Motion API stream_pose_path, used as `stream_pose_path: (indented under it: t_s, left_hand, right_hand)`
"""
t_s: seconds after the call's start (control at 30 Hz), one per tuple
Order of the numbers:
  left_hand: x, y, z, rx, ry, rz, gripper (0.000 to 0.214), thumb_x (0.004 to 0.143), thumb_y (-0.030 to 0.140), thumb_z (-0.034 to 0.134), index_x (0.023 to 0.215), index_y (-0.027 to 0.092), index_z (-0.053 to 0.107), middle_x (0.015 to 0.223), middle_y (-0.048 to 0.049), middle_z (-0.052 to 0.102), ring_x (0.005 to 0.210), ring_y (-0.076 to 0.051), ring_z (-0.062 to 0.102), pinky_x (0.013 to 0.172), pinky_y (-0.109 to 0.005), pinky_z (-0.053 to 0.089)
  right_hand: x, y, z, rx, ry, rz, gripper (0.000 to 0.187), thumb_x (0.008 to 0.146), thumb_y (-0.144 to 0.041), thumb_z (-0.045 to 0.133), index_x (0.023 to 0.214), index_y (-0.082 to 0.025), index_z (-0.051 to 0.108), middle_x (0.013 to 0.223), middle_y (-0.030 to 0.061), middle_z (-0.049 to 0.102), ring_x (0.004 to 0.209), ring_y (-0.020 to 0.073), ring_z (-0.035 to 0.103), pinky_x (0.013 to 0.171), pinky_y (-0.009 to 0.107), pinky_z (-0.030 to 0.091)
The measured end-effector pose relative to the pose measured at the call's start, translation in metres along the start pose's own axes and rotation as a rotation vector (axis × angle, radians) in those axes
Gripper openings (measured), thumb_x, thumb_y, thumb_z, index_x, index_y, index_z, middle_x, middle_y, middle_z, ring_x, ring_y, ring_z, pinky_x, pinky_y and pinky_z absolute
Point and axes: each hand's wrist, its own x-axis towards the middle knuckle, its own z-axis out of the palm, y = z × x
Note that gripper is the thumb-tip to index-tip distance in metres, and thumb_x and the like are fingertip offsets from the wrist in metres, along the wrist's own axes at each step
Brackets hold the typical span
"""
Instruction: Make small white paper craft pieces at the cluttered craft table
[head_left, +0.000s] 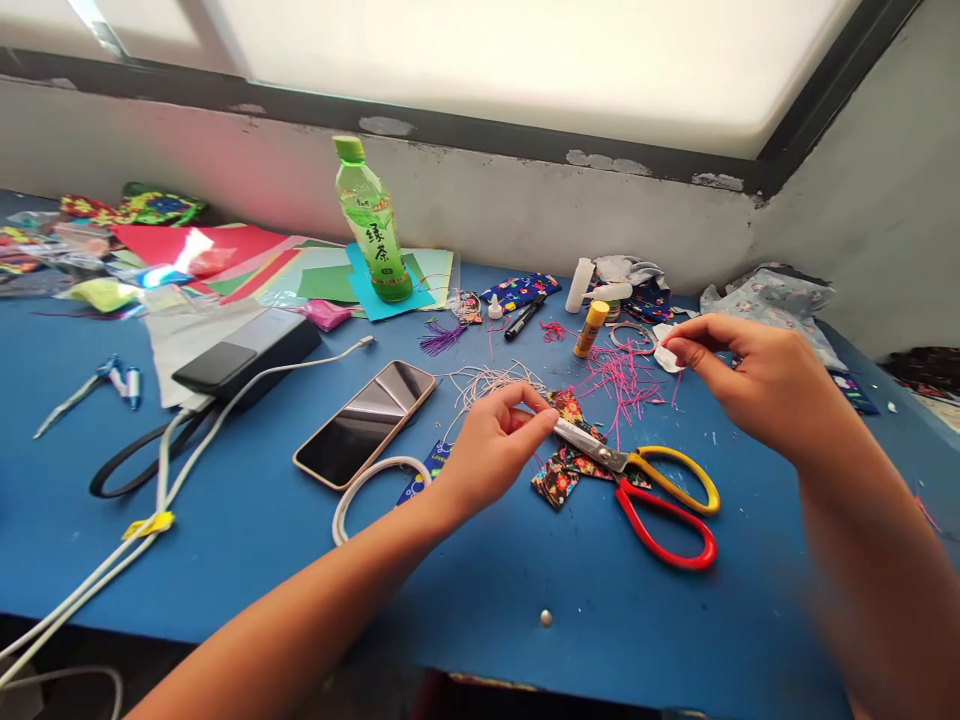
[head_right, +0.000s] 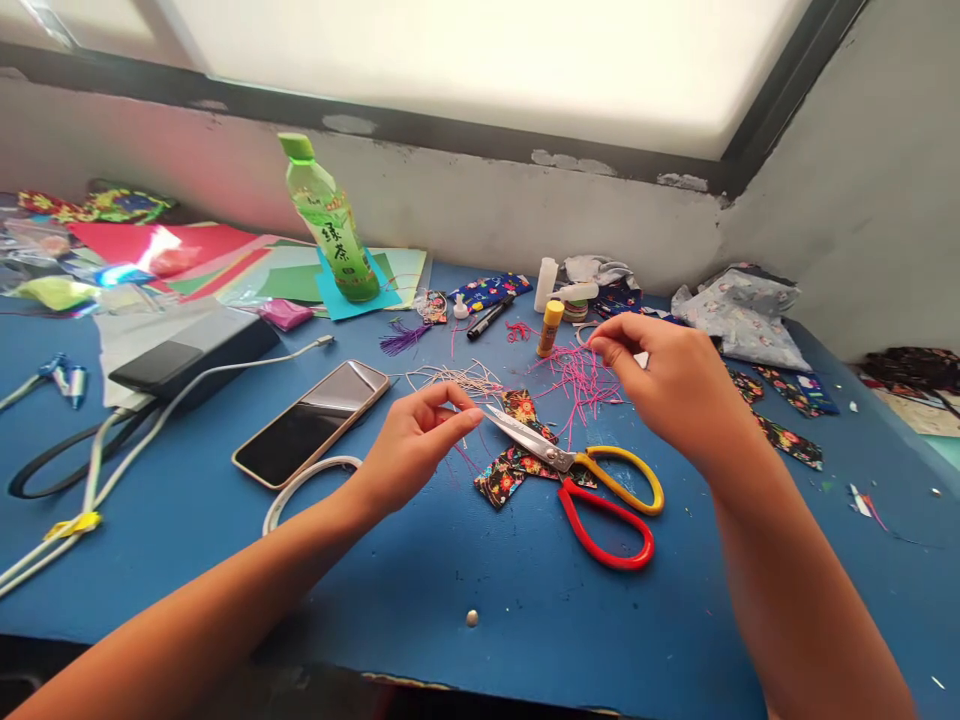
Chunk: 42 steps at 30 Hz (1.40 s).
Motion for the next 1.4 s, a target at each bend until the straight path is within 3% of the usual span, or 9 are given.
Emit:
stream_pose_path:
  t_s: [0.23, 0.4, 0.57, 0.67, 0.77, 0.87, 1.07, 1.3, 1.4]
  left_hand:
    - [0.004, -0.003, 0.000, 0.027, 0.012, 0.005, 0.020, 0.081, 0.036, 0.058, 0.074, 0.018, 0.051, 0.047, 0.0113, 0.027, 0.043, -0.006, 0.020, 0.043, -0.021, 0.015]
    - [0.003, -0.003, -0.001, 0.042, -0.071, -0.019, 0.020, 0.084, 0.037, 0.058, 0.077, 0.018, 0.053, 0.048, 0.0105, 0.027, 0.045, -0.007, 0.020, 0.044, -0.022, 0.015]
    - [0.001, -0.004, -0.001, 0.020, -0.164, -0.009, 0.024, 0.086, 0.040, 0.057, 0.080, 0.018, 0.053, 0.050, 0.0102, 0.027, 0.047, -0.007, 0.019, 0.044, -0.021, 0.016]
    - [0.000, -0.004, -0.001, 0.011, -0.159, -0.001, 0.024, 0.086, 0.041, 0.058, 0.080, 0.018, 0.053, 0.050, 0.0099, 0.028, 0.047, -0.007, 0.020, 0.044, -0.021, 0.016]
    - [0.000, -0.003, -0.001, 0.007, -0.143, 0.020, 0.023, 0.085, 0.039, 0.058, 0.079, 0.018, 0.053, 0.051, 0.0096, 0.029, 0.047, -0.007, 0.022, 0.045, -0.021, 0.017]
    - [0.000, -0.002, -0.001, 0.022, -0.128, 0.036, 0.024, 0.085, 0.039, 0.057, 0.078, 0.017, 0.053, 0.051, 0.0096, 0.030, 0.047, -0.007, 0.021, 0.045, -0.021, 0.016]
    - [0.002, -0.002, -0.001, 0.012, -0.088, 0.022, 0.025, 0.084, 0.042, 0.058, 0.077, 0.018, 0.051, 0.049, 0.0105, 0.027, 0.045, -0.007, 0.020, 0.043, -0.021, 0.015]
    - [0.002, -0.004, 0.000, 0.057, -0.103, 0.027, 0.021, 0.085, 0.037, 0.055, 0.076, 0.019, 0.048, 0.048, 0.0110, 0.027, 0.043, -0.007, 0.021, 0.043, -0.020, 0.015]
    - [0.002, -0.005, 0.001, 0.067, -0.134, 0.011, 0.020, 0.086, 0.035, 0.054, 0.076, 0.019, 0.048, 0.048, 0.0111, 0.028, 0.044, -0.007, 0.021, 0.043, -0.020, 0.016]
  right_hand:
    - [0.019, 0.044, 0.015, -0.058, 0.150, 0.133, 0.029, 0.086, -0.034, 0.053, 0.098, -0.017, 0.072, 0.081, 0.0084, 0.072, 0.077, 0.0257, 0.065, 0.070, 0.036, 0.045]
    - [0.031, 0.083, 0.040, 0.010, 0.067, 0.106, 0.025, 0.078, -0.023, 0.056, 0.094, -0.020, 0.075, 0.096, 0.0081, 0.074, 0.088, 0.0270, 0.067, 0.080, 0.040, 0.048]
    - [0.026, 0.057, 0.042, 0.156, 0.071, 0.062, 0.031, 0.085, -0.038, 0.055, 0.103, -0.018, 0.072, 0.098, 0.0111, 0.073, 0.092, 0.0268, 0.066, 0.088, 0.044, 0.048]
    - [0.016, 0.023, 0.040, 0.389, -0.171, -0.046, 0.042, 0.087, -0.053, 0.051, 0.108, -0.020, 0.067, 0.098, 0.0074, 0.073, 0.091, 0.0209, 0.068, 0.080, 0.035, 0.054]
    - [0.005, -0.002, 0.046, 0.781, -0.658, -0.146, 0.051, 0.085, -0.049, 0.057, 0.126, -0.019, 0.055, 0.113, 0.0097, 0.068, 0.102, 0.0191, 0.064, 0.083, 0.033, 0.053]
    - [-0.002, -0.013, 0.052, 0.862, -0.825, -0.113, 0.049, 0.084, -0.040, 0.063, 0.127, -0.018, 0.052, 0.097, 0.0050, 0.068, 0.088, 0.0153, 0.064, 0.076, 0.029, 0.052]
    - [0.003, -0.009, 0.045, 0.711, -0.688, -0.123, 0.034, 0.086, -0.047, 0.058, 0.089, -0.016, 0.069, 0.076, 0.0014, 0.064, 0.069, 0.0124, 0.056, 0.064, 0.026, 0.046]
    - [0.007, -0.003, 0.037, 0.610, -0.547, -0.130, 0.035, 0.084, -0.048, 0.058, 0.085, -0.017, 0.073, 0.064, 0.0015, 0.064, 0.060, 0.0126, 0.057, 0.057, 0.025, 0.046]
    - [0.007, -0.002, 0.041, 0.515, -0.411, -0.110, 0.034, 0.082, -0.048, 0.059, 0.082, -0.017, 0.074, 0.065, 0.0029, 0.066, 0.060, 0.0142, 0.059, 0.056, 0.026, 0.047]
